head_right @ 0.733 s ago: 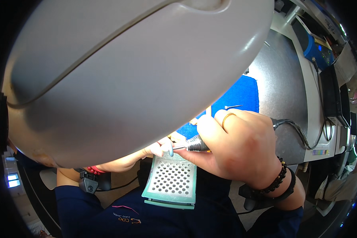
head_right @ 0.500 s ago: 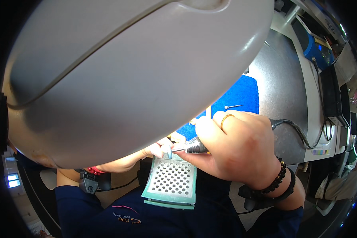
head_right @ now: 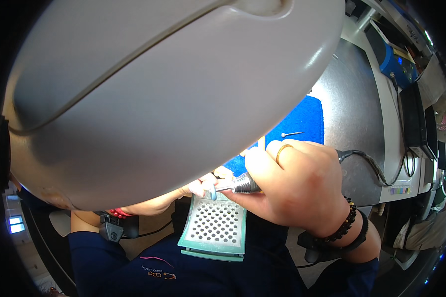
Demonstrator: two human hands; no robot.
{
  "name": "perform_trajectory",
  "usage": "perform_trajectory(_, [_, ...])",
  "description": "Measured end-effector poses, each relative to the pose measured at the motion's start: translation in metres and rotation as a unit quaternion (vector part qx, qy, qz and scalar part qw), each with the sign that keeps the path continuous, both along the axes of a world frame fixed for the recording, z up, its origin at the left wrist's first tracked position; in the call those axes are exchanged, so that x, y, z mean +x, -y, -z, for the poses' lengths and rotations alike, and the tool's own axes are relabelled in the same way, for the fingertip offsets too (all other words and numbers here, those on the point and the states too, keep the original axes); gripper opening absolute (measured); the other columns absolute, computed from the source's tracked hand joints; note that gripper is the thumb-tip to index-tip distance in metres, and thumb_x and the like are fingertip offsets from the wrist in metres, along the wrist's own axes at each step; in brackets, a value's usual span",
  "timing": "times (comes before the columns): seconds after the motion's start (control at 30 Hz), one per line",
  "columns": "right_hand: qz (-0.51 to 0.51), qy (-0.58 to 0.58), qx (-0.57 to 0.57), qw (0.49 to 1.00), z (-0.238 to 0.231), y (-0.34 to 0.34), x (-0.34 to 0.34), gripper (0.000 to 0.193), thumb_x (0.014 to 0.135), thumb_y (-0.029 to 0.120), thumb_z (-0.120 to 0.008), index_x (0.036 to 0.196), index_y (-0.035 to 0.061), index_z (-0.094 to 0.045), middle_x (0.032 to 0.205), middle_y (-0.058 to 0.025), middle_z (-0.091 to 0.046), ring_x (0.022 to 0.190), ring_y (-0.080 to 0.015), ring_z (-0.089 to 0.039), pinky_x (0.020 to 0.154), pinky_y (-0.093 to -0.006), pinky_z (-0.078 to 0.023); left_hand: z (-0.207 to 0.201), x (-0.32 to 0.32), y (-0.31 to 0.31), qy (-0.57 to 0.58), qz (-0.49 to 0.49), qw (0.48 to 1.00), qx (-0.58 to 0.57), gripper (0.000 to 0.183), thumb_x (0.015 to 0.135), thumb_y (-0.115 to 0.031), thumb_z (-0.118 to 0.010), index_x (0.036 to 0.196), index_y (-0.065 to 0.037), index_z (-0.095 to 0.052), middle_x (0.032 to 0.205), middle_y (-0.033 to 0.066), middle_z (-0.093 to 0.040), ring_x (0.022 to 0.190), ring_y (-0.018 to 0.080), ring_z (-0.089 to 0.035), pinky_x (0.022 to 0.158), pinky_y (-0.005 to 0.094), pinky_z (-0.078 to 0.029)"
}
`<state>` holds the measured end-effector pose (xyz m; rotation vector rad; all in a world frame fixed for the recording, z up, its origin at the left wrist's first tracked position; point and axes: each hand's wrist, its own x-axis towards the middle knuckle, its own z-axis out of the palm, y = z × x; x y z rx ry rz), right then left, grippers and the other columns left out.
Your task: Filing and refining a dental bridge model using a rotary tool in a laboratory setting.
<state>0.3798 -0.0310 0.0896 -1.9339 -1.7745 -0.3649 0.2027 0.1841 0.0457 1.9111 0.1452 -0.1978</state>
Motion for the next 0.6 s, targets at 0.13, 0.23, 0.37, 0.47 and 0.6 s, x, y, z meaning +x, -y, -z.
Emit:
perform_trajectory(0.13, [0.006,0.004,-0.008,1.000,-0.0015,-0.0005,-0.0006,0.048,0.065,0.044,-0.084,0.087,0.0048,-0.070,0.060,-0.0002,-0.049,0.051,-0.0169,-0.051,0.046,-0.0307,-0.038,-0.0005,-0.0006,-0.0007,-0.002,-0.001,1.000,-0.002,0.023,0.100,-0.014,-0.059,0.118,-0.001,-0.066,0.095,0.0065,-0.068,0.071,0.0080,-0.060,0.061,0.0240,-0.050])
perform_trajectory(0.23, [0.007,-0.009,-0.010,1.000,-0.0010,-0.0014,-0.0002,0.048,0.065,0.044,-0.084,0.090,0.0043,-0.071,0.060,-0.0002,-0.049,0.052,-0.0168,-0.051,0.046,-0.0303,-0.038,-0.0004,-0.0007,-0.0012,-0.002,-0.002,1.000,-0.004,0.023,0.100,-0.014,-0.059,0.118,-0.001,-0.066,0.095,0.0064,-0.068,0.070,0.0080,-0.060,0.061,0.0240,-0.050])
perform_trajectory(0.37, [0.011,-0.002,-0.013,1.000,-0.0025,-0.0013,-0.0023,0.049,0.065,0.043,-0.084,0.091,0.0046,-0.071,0.061,0.0000,-0.049,0.052,-0.0166,-0.051,0.046,-0.0302,-0.038,-0.0005,-0.0019,-0.0017,-0.005,-0.005,1.000,-0.007,0.023,0.100,-0.014,-0.058,0.118,-0.001,-0.066,0.095,0.0064,-0.068,0.070,0.0080,-0.060,0.061,0.0240,-0.050])
perform_trajectory(0.47, [0.009,-0.009,-0.020,1.000,-0.0035,-0.0016,-0.0023,0.048,0.065,0.043,-0.084,0.091,0.0052,-0.071,0.061,0.0000,-0.050,0.052,-0.0165,-0.052,0.046,-0.0302,-0.039,-0.0003,-0.0022,-0.0018,-0.005,-0.006,1.000,-0.009,0.022,0.100,-0.014,-0.058,0.117,-0.001,-0.066,0.094,0.0063,-0.068,0.070,0.0080,-0.059,0.061,0.0240,-0.050])
perform_trajectory(0.6, [0.009,-0.002,-0.013,1.000,-0.0013,-0.0025,-0.0005,0.048,0.065,0.043,-0.084,0.091,0.0050,-0.071,0.062,-0.0004,-0.051,0.053,-0.0168,-0.053,0.047,-0.0304,-0.039,0.0004,-0.0021,-0.0018,-0.007,-0.008,1.000,-0.012,0.022,0.100,-0.014,-0.058,0.117,-0.001,-0.066,0.094,0.0063,-0.068,0.070,0.0080,-0.059,0.061,0.0240,-0.050])
